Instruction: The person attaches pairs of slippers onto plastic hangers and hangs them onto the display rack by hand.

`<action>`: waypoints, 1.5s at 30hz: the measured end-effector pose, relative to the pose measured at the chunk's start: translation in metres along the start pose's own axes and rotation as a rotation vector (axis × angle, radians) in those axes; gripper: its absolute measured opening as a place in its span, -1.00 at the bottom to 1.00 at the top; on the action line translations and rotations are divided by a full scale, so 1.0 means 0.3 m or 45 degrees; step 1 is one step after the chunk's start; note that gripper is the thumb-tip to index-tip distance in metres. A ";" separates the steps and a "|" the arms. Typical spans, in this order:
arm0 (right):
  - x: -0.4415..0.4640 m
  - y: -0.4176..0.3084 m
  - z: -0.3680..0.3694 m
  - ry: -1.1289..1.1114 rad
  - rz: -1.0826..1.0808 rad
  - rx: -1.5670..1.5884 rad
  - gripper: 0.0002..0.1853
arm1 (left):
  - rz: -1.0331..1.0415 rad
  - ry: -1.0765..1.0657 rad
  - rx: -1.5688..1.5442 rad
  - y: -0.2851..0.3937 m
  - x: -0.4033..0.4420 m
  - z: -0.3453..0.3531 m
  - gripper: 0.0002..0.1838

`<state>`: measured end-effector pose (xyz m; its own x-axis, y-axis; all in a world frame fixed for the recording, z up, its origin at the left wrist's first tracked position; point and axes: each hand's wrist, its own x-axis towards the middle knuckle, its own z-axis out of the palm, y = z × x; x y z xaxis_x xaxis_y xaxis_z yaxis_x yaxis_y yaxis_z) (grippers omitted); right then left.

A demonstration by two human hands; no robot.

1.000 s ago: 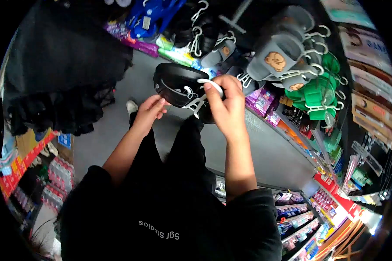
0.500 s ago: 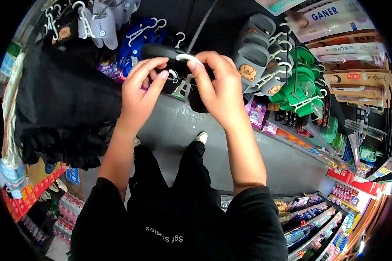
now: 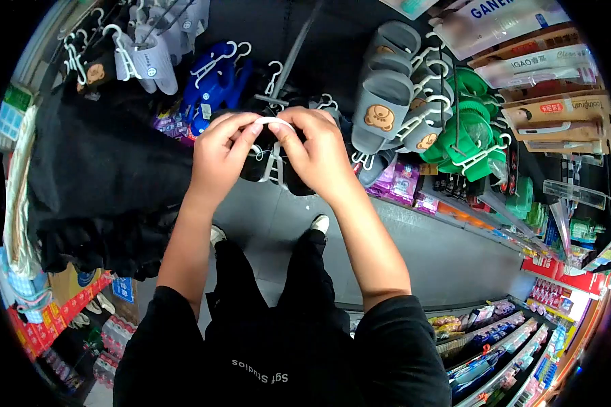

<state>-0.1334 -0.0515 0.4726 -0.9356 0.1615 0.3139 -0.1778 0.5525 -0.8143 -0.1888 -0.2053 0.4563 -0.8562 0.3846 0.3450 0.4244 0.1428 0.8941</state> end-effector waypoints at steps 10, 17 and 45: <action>0.123 0.060 -0.015 0.167 0.006 0.122 -0.86 | 0.122 0.043 0.171 -0.029 0.137 0.039 -0.83; 0.149 0.081 -0.013 0.234 0.062 0.087 -0.87 | 0.051 0.016 0.231 -0.041 0.187 0.073 -0.81; 0.757 0.515 -0.167 0.493 -0.108 -0.367 -0.86 | -0.063 -0.173 -0.160 -0.250 0.653 0.325 -0.39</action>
<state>-0.3581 0.1114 0.4426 -0.7296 0.3682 0.5764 -0.1059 0.7717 -0.6271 -0.3597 -0.0516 0.4290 -0.8238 0.5009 0.2652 0.3352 0.0533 0.9406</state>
